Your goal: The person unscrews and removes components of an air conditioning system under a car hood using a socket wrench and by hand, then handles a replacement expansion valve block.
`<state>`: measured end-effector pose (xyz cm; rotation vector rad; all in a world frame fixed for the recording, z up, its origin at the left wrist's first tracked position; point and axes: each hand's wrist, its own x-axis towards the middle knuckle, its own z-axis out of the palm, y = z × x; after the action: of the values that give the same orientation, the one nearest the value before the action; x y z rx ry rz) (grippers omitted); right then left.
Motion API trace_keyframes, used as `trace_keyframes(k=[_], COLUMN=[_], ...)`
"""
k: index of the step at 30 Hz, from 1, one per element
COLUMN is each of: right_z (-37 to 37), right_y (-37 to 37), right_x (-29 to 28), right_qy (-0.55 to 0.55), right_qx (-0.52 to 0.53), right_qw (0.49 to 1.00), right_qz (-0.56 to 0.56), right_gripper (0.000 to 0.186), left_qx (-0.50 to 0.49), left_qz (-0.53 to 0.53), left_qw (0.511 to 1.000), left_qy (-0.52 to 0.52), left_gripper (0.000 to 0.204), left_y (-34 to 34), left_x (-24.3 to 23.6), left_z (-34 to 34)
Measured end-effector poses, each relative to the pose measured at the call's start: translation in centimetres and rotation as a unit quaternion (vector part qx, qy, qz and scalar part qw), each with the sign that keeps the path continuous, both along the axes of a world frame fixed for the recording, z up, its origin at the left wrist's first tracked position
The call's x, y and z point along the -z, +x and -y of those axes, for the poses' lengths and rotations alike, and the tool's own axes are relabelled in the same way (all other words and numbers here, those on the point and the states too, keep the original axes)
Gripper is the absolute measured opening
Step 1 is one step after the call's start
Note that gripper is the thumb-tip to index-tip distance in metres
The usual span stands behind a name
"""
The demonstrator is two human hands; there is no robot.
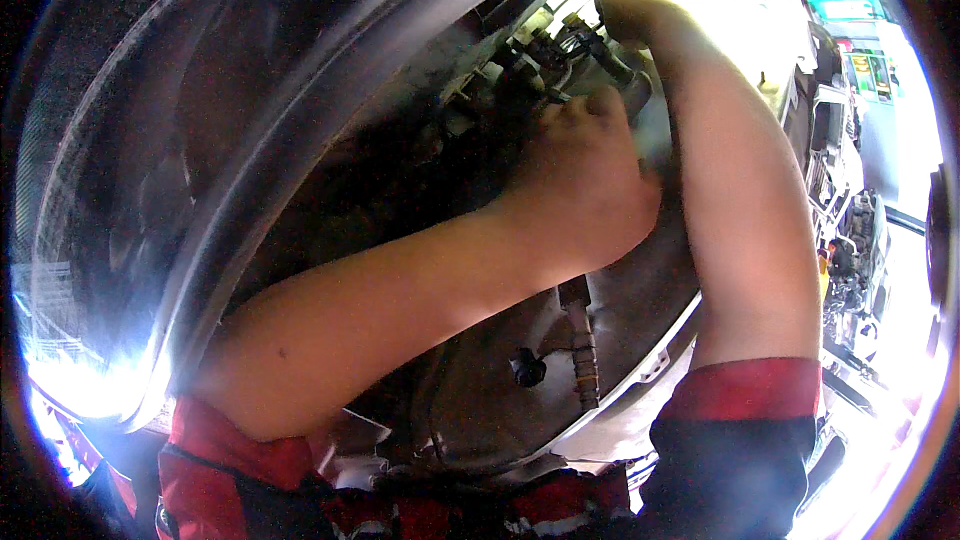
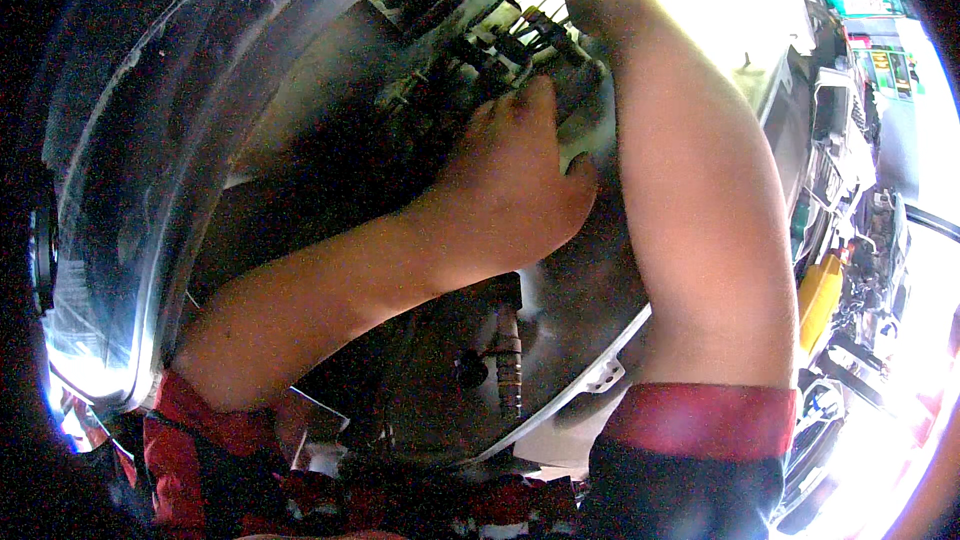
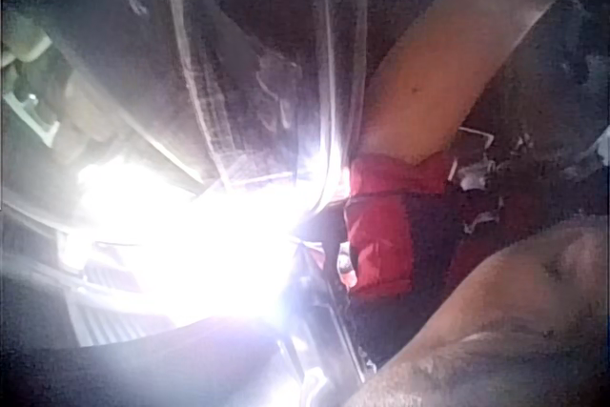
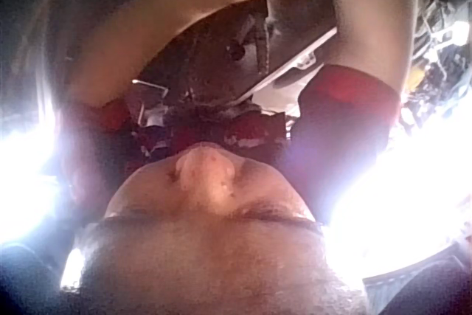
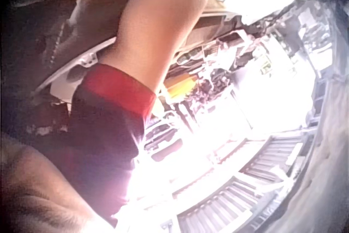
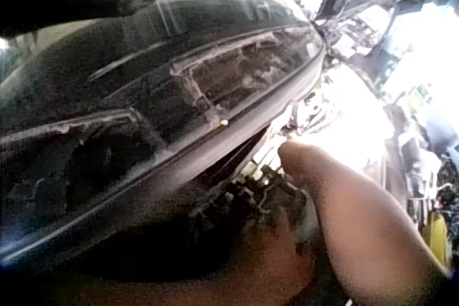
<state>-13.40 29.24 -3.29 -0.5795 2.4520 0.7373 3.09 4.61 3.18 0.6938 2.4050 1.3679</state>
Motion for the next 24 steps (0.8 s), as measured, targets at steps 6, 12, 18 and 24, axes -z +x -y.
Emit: trace_keyframes(k=[6,12,18,24], right_z=[4.6,7.0,0.8,5.7], right_y=[1.8,3.2,-0.6,0.9], right_x=[-6.3,-9.8,-1.3,-4.5], right_qy=[-0.053,-0.081,-0.011,-0.033], right_qx=[0.150,0.165,0.137,0.156], right_qw=[0.987,0.982,0.990,0.987], right_qz=[-0.026,0.035,0.019,-0.016], right_gripper=[0.018,0.026,0.027,0.031], left_qx=[0.009,0.005,0.007,-0.002], left_qz=[0.065,0.045,0.030,0.039], left_qw=[0.998,0.999,1.000,0.999], left_qy=[0.012,-0.005,-0.005,0.001], left_gripper=[0.045,0.046,0.047,0.047], left_y=[-0.5,-0.3,-0.1,-0.6], left_x=[-0.1,0.1,-0.3,0.2], left_z=[0.6,0.5,-0.2,0.8])
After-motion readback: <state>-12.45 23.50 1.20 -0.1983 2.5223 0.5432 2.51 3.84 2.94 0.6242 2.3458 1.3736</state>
